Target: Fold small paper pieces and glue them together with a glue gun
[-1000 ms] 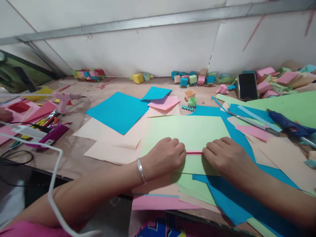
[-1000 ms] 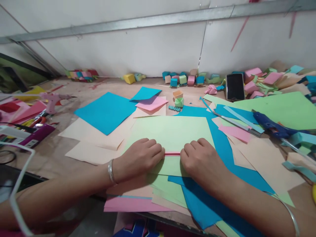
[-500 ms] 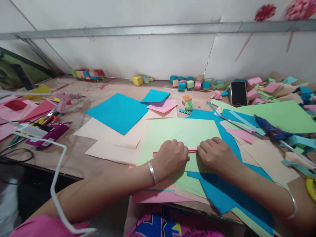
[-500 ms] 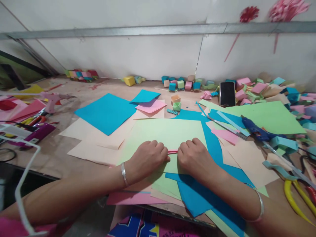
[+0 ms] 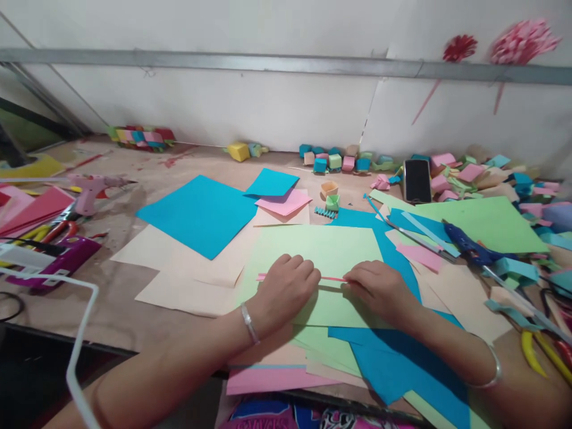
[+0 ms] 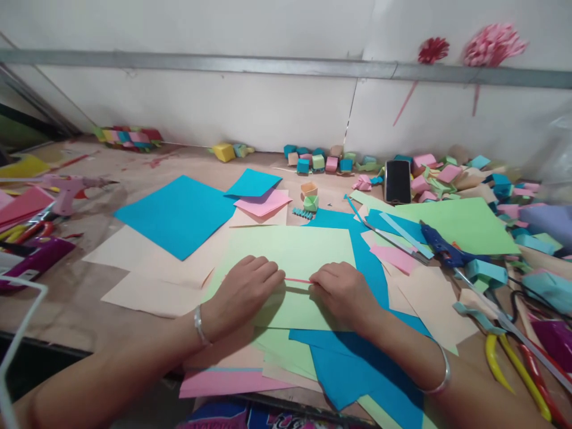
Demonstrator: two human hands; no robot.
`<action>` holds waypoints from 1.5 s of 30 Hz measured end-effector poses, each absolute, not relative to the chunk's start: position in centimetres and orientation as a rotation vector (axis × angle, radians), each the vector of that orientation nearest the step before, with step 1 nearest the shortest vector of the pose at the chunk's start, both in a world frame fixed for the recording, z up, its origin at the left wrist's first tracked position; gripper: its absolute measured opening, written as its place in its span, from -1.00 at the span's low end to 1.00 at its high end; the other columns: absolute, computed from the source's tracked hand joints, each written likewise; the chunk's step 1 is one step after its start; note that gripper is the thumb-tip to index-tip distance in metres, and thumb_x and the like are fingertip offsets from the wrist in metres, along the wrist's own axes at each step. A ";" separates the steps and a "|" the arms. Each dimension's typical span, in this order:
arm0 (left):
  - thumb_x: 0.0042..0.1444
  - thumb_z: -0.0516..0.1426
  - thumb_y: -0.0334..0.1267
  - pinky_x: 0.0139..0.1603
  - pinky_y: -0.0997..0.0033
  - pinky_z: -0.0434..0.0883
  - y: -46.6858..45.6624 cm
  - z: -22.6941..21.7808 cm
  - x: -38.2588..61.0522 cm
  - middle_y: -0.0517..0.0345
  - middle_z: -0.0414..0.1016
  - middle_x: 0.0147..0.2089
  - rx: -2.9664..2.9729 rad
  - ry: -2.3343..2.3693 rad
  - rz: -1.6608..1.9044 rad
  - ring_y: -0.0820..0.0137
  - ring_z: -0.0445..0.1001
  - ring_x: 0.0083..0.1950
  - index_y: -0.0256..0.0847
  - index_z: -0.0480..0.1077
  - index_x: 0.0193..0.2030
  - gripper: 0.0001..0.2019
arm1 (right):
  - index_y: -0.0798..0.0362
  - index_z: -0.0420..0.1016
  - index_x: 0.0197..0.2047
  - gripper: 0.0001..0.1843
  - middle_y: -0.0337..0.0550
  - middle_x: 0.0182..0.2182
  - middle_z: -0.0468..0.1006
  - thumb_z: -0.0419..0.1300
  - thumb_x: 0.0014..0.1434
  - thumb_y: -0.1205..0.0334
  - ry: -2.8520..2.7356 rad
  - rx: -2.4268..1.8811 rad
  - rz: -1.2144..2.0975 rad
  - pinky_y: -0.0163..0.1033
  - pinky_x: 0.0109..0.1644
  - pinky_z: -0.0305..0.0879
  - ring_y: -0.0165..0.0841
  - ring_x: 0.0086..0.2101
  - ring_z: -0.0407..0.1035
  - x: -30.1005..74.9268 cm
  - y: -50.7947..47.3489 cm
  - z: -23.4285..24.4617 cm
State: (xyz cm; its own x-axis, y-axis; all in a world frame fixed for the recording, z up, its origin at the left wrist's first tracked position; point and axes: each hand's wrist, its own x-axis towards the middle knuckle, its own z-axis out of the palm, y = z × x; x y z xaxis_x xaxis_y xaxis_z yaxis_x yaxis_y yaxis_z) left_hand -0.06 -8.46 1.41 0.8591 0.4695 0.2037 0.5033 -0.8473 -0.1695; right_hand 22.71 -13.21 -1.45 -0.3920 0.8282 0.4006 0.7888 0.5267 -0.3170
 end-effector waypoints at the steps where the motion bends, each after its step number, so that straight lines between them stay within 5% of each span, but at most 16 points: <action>1: 0.20 0.03 -0.51 -0.41 0.30 0.17 -8.4 1.4 -0.2 0.11 0.37 -0.39 -2.839 -0.738 -0.226 0.31 0.26 -0.40 -0.24 0.32 -0.38 -0.83 | 0.09 0.53 -0.32 -0.80 -0.12 -0.39 0.60 0.10 0.27 0.31 -2.201 -1.322 0.177 -0.25 -0.24 0.30 -0.36 -0.34 0.46 22.8 -13.2 -1.3; 7: 0.25 0.05 -0.40 -0.37 0.32 0.21 -7.9 1.0 -0.7 0.13 0.38 -0.35 -3.005 -0.709 -0.276 0.30 0.28 -0.36 -0.23 0.37 -0.26 -0.90 | 0.04 0.57 -0.27 -0.90 -0.17 -0.35 0.65 0.21 0.19 0.25 -1.973 -1.390 0.537 -0.31 -0.28 0.42 -0.37 -0.35 0.52 22.8 -12.9 -0.3; 12: 0.25 0.05 -0.41 -0.38 0.34 0.21 -7.2 0.9 -1.2 0.11 0.39 -0.37 -3.067 -0.893 -0.300 0.30 0.30 -0.35 -0.24 0.41 -0.31 -0.86 | 0.03 0.48 -0.10 -0.77 -0.10 -0.23 0.64 0.26 0.16 0.20 -1.902 -1.339 0.478 -0.23 -0.17 0.46 -0.31 -0.25 0.53 23.2 -12.7 -0.5; 18: 0.29 0.03 -0.34 -0.38 0.38 0.22 -6.9 1.3 -1.4 0.11 0.39 -0.37 -3.153 -1.038 -0.385 0.35 0.32 -0.35 -0.26 0.42 -0.35 -0.79 | 0.05 0.45 -0.30 -0.96 -0.05 -0.19 0.58 0.24 0.18 0.28 -2.027 -1.166 0.447 -0.22 -0.09 0.43 -0.32 -0.15 0.47 23.8 -12.1 -0.7; 28: 0.28 0.05 -0.33 -0.39 0.36 0.21 -7.1 1.2 -1.6 0.11 0.38 -0.38 -3.127 -0.955 -0.445 0.33 0.32 -0.35 -0.24 0.47 -0.32 -0.80 | 0.04 0.34 -0.47 -0.79 -0.18 -0.45 0.50 0.24 0.17 0.28 -1.941 -1.220 0.529 -0.29 -0.30 0.33 -0.39 -0.39 0.41 23.6 -12.1 -0.3; 31: 0.29 0.04 -0.33 -0.39 0.37 0.21 -7.1 1.1 -1.7 0.11 0.38 -0.38 -3.122 -0.924 -0.495 0.34 0.31 -0.35 -0.24 0.47 -0.32 -0.79 | 0.02 0.38 -0.33 -0.86 -0.27 -0.46 0.46 0.31 0.11 0.26 -1.820 -1.342 0.657 -0.30 -0.33 0.31 -0.43 -0.44 0.36 23.6 -12.4 0.0; 35: 0.29 0.01 -0.38 -0.40 0.36 0.19 -7.1 1.1 -1.6 0.09 0.40 -0.37 -3.044 -0.827 -0.546 0.33 0.28 -0.36 -0.25 0.47 -0.25 -0.79 | 0.00 0.44 -0.03 -0.69 -0.25 -0.41 0.43 0.27 0.13 0.27 -1.864 -1.374 0.717 -0.27 -0.27 0.34 -0.41 -0.39 0.35 23.5 -12.2 0.2; 39: 0.28 0.00 -0.44 -0.43 0.35 0.16 -7.3 1.2 -1.3 0.09 0.41 -0.38 -2.975 -0.724 -0.526 0.32 0.25 -0.40 -0.27 0.47 -0.19 -0.79 | 0.04 0.52 -0.08 -0.72 -0.13 -0.26 0.54 0.30 0.11 0.23 -1.956 -1.370 0.750 -0.27 -0.21 0.36 -0.38 -0.31 0.41 23.4 -12.1 0.2; 45: 0.27 0.05 -0.39 -0.40 0.34 0.20 -7.5 0.6 -1.3 0.09 0.41 -0.35 -3.082 -0.801 -0.480 0.30 0.30 -0.36 -0.25 0.48 -0.22 -0.83 | 0.05 0.58 -0.23 -0.79 -0.14 -0.33 0.65 0.13 0.28 0.18 -2.044 -1.326 0.615 -0.32 -0.26 0.36 -0.38 -0.33 0.51 23.3 -12.5 -0.4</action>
